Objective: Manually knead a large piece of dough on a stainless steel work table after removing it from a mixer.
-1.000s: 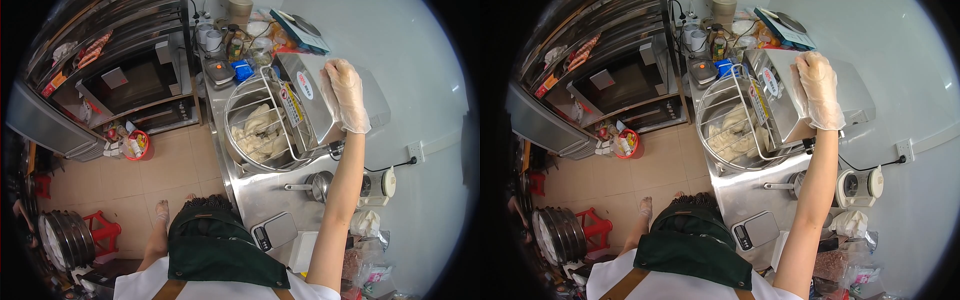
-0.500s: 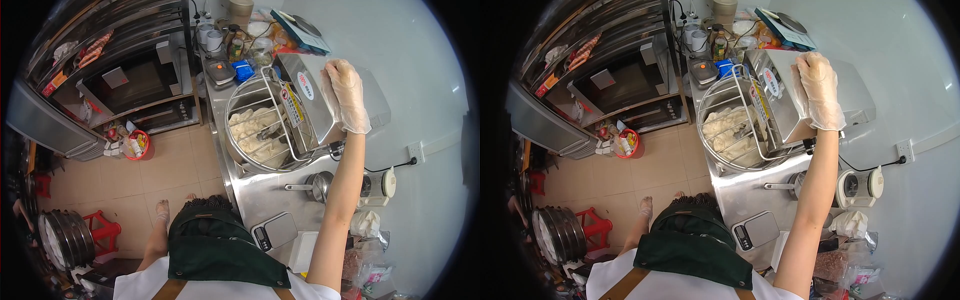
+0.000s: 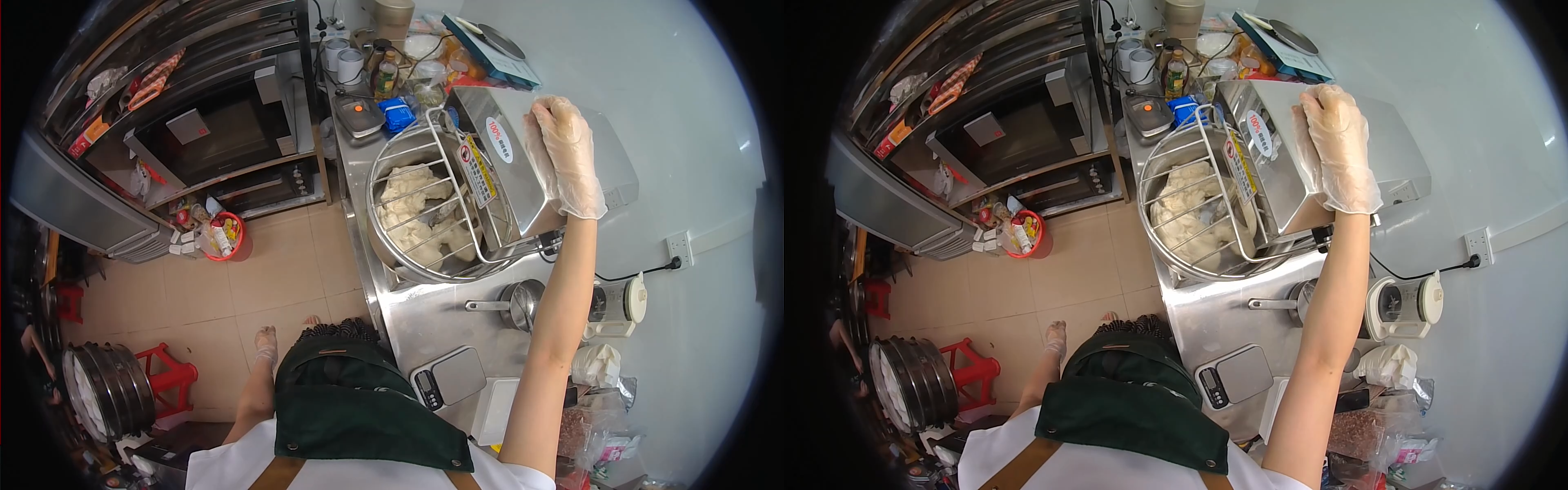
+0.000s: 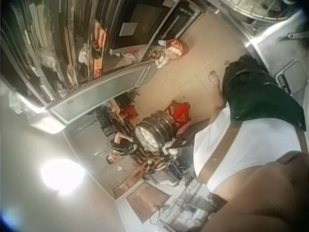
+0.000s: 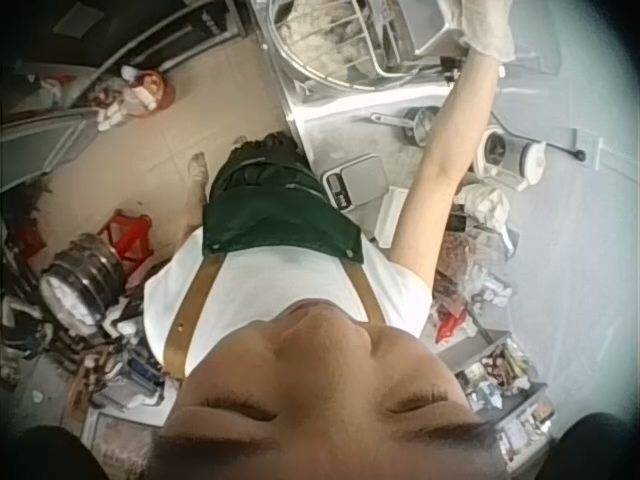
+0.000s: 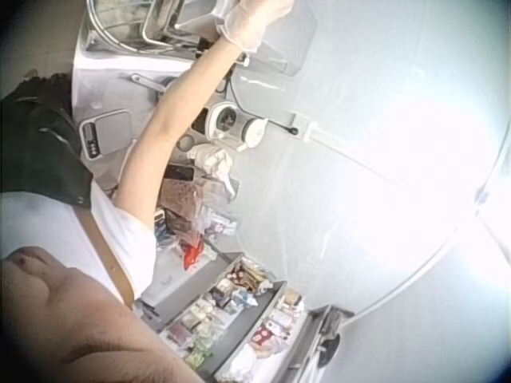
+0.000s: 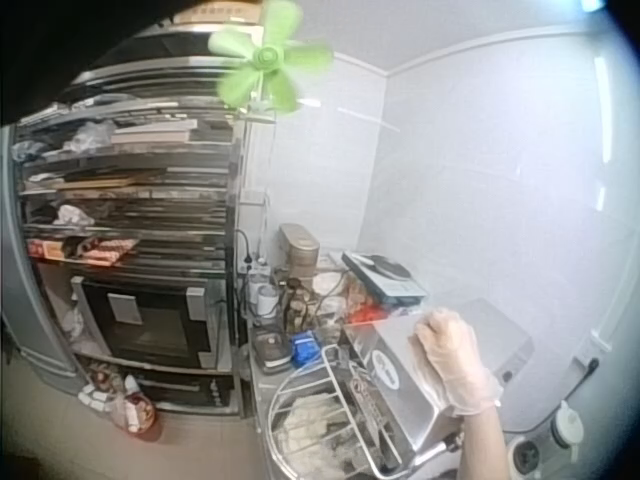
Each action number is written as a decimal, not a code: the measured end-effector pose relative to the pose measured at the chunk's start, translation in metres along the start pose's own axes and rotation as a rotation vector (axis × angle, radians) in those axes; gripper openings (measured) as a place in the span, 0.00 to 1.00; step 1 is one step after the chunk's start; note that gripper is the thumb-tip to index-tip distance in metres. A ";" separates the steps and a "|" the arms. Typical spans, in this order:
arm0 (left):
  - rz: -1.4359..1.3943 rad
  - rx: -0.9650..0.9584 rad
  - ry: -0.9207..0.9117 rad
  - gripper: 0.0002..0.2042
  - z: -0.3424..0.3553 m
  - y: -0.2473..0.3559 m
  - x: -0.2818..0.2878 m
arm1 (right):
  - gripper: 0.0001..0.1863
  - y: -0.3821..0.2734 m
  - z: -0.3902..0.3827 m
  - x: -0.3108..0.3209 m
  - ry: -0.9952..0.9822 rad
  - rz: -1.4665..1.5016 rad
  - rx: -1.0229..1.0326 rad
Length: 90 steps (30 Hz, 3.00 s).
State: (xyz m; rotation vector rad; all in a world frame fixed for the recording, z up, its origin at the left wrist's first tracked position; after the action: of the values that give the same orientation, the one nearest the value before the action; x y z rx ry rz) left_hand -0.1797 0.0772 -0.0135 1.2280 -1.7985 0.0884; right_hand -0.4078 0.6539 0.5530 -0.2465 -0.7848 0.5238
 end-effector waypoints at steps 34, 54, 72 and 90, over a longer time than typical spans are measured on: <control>0.024 -0.032 -0.056 0.23 -0.001 0.001 0.001 | 0.05 0.000 -0.001 0.000 -0.004 0.001 -0.010; 0.070 -0.018 -0.057 0.22 0.003 -0.003 0.000 | 0.05 -0.004 -0.001 0.001 -0.016 -0.013 -0.005; 0.037 -0.060 -0.007 0.21 -0.002 0.001 0.000 | 0.06 0.000 0.000 0.001 -0.019 0.002 -0.022; 0.027 0.013 -0.063 0.22 0.005 -0.006 -0.006 | 0.06 -0.001 0.000 0.001 -0.005 0.029 -0.056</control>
State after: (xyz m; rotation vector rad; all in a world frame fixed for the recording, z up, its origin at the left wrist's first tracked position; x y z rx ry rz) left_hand -0.1778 0.0756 -0.0225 1.2275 -1.8724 0.0771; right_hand -0.4068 0.6534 0.5546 -0.3082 -0.8027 0.5303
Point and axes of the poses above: each hand's wrist, its own z-axis towards the middle knuckle, its own x-axis out of the back of the hand, y = z × x, the point moved 4 cm from there along z, towards the middle knuckle, and after that the axes turned 15 degrees about z, right-handed, at the moved point
